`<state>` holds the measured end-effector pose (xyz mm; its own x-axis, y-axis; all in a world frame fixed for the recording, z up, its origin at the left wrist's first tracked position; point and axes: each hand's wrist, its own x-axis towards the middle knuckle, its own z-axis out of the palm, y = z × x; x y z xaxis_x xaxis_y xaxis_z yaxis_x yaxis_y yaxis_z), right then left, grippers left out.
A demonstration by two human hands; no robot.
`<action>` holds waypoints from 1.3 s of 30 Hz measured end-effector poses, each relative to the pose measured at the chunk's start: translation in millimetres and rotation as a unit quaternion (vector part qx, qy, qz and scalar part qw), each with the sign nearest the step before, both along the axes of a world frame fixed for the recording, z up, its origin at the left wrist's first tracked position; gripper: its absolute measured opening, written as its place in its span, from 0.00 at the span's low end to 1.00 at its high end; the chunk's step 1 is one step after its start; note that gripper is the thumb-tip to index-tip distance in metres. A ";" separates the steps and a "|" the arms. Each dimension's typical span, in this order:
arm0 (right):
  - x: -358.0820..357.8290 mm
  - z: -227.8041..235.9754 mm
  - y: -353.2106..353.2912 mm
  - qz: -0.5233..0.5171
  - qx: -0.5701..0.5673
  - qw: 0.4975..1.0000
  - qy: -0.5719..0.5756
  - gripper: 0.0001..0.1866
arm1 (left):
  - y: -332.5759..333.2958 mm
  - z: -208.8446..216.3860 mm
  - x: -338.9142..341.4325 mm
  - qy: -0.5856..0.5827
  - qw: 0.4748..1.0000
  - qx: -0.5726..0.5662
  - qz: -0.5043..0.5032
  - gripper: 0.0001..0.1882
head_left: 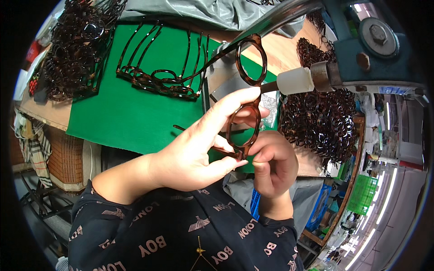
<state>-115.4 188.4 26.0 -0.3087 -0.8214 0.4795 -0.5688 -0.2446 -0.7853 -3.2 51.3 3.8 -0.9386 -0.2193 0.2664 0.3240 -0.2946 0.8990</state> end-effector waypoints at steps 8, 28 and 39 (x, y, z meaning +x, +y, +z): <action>1.5 -3.3 -6.1 0.005 0.008 1.000 0.015 0.04 | -0.2 -0.2 3.1 0.005 0.998 -0.051 0.039 0.44; -14.6 28.3 -5.6 0.051 0.141 0.928 -0.342 0.06 | 1.8 15.1 -6.8 0.035 0.997 0.075 -0.005 0.45; -49.9 113.3 4.0 -0.160 -0.299 0.937 0.079 0.13 | 23.2 25.8 -79.3 0.142 0.974 0.138 0.111 0.46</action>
<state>-165.3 192.4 139.3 -0.3797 -0.2691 0.8851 -0.7859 -0.4109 -0.4621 -82.5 74.5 29.6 -0.7575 -0.5082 0.4098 0.6305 -0.4070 0.6609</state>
